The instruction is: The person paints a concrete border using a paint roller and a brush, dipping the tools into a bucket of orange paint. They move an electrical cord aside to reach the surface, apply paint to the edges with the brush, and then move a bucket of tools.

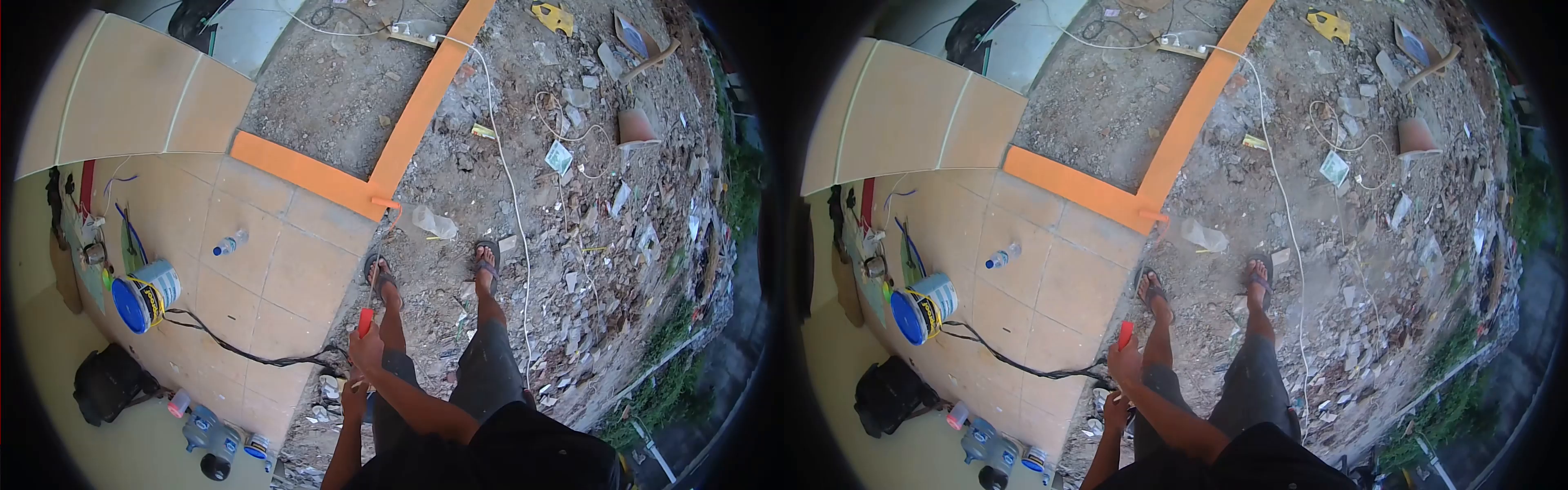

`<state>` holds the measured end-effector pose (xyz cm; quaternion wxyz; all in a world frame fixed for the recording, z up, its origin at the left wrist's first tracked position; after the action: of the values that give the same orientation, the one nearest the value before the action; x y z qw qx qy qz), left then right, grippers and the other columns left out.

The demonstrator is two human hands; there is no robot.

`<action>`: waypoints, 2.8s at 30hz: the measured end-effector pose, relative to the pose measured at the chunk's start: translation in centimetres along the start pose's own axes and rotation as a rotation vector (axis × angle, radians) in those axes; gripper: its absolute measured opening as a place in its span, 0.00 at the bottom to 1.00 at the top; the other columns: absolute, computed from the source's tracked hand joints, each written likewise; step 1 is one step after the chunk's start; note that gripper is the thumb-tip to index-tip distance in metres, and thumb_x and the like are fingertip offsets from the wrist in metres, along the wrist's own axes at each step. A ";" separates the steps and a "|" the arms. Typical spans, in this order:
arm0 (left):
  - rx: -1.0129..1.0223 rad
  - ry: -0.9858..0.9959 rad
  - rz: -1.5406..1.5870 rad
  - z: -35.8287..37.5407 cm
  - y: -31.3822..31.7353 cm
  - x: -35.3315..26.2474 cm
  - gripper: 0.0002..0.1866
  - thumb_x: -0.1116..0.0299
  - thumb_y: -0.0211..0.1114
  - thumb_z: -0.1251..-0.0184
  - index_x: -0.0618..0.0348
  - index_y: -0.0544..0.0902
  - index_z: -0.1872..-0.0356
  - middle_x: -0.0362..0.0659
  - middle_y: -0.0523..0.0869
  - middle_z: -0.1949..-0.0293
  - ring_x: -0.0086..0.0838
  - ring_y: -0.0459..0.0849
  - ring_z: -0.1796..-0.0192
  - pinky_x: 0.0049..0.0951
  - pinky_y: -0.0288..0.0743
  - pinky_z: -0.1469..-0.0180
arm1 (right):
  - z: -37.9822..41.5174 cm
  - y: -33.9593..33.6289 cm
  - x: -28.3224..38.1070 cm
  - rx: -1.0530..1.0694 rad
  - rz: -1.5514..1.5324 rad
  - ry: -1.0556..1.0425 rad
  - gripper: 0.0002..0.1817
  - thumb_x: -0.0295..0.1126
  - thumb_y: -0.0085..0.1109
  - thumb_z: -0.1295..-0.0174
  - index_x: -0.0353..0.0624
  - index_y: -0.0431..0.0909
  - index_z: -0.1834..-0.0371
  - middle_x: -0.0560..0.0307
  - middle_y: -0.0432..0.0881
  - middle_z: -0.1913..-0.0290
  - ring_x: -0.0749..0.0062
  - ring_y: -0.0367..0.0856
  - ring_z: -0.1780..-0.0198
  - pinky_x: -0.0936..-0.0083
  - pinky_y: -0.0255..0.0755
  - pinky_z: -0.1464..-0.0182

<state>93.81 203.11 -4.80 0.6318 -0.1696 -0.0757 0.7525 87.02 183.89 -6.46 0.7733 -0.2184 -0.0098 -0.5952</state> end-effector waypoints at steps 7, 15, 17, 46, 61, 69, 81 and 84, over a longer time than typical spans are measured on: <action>-0.053 0.029 -0.025 -3.9 -4.8 -1.4 0.27 0.59 0.70 0.37 0.70 0.79 0.43 0.53 0.88 0.55 0.35 0.87 0.56 0.32 0.79 0.52 | -7.4 -0.5 12.6 -0.173 -0.201 -0.169 0.22 0.33 0.57 0.38 0.32 0.71 0.43 0.40 0.85 0.65 0.47 0.87 0.67 0.56 0.81 0.63; 0.079 0.073 -0.025 -3.7 -4.3 -4.5 0.27 0.58 0.67 0.32 0.62 0.75 0.37 0.44 0.84 0.55 0.28 0.82 0.56 0.32 0.78 0.59 | -22.2 -6.6 25.6 -0.111 -0.465 -0.261 0.12 0.28 0.52 0.38 0.29 0.74 0.58 0.44 0.82 0.75 0.59 0.85 0.78 0.65 0.76 0.83; 0.111 0.008 -0.010 -3.2 -4.2 -5.2 0.28 0.57 0.68 0.33 0.62 0.75 0.37 0.45 0.84 0.54 0.28 0.82 0.56 0.32 0.78 0.58 | -21.9 -6.1 24.9 -0.070 -0.457 -0.265 0.12 0.28 0.52 0.38 0.29 0.73 0.57 0.44 0.82 0.73 0.59 0.85 0.78 0.65 0.76 0.82; 0.137 -0.051 -0.064 -5.7 -5.8 -4.8 0.25 0.60 0.67 0.33 0.64 0.76 0.40 0.47 0.84 0.54 0.35 0.86 0.54 0.36 0.80 0.55 | -25.2 -8.8 32.6 -0.173 -0.444 -0.294 0.16 0.34 0.51 0.34 0.32 0.77 0.75 0.49 0.78 0.84 0.60 0.83 0.82 0.65 0.72 0.82; 0.058 0.064 -0.069 -7.7 -1.6 -16.8 0.25 0.63 0.67 0.33 0.63 0.75 0.39 0.50 0.86 0.56 0.35 0.87 0.57 0.35 0.82 0.59 | -17.8 -5.7 24.0 -0.116 -0.386 -0.171 0.15 0.32 0.55 0.36 0.33 0.71 0.52 0.44 0.83 0.71 0.58 0.86 0.76 0.62 0.79 0.78; -0.133 0.150 -0.039 -11.0 7.1 -31.7 0.20 0.67 0.67 0.35 0.65 0.78 0.46 0.46 0.86 0.66 0.28 0.85 0.70 0.26 0.77 0.72 | -25.9 -18.1 36.4 -0.094 -0.506 -0.230 0.15 0.32 0.55 0.36 0.35 0.72 0.50 0.49 0.80 0.76 0.63 0.82 0.81 0.65 0.78 0.78; 0.155 1.049 -0.889 -22.8 52.8 -79.9 0.28 0.61 0.72 0.40 0.62 0.76 0.41 0.58 0.88 0.57 0.53 0.87 0.53 0.50 0.80 0.51 | -26.6 -44.6 37.7 0.043 -0.597 -0.148 0.25 0.24 0.57 0.33 0.33 0.68 0.33 0.59 0.78 0.75 0.78 0.76 0.83 0.77 0.69 0.82; 0.174 0.991 -1.015 -23.8 61.8 -89.3 0.39 0.64 0.68 0.38 0.59 0.62 0.27 0.61 0.87 0.56 0.57 0.86 0.52 0.52 0.80 0.50 | -29.7 -48.2 36.5 0.065 -0.547 -0.153 0.27 0.23 0.56 0.34 0.34 0.66 0.31 0.59 0.77 0.75 0.80 0.74 0.83 0.79 0.68 0.82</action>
<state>57.86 101.78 -32.99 0.8754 -0.3845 0.2111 0.2032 45.79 130.55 -7.56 0.5874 -0.2273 -0.1459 -0.7629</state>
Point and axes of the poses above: each hand's wrist, its own z-axis away from the middle knuckle, its own y-axis out of the palm, x = y × z, the point moved 3 cm from there along -z, towards the middle knuckle
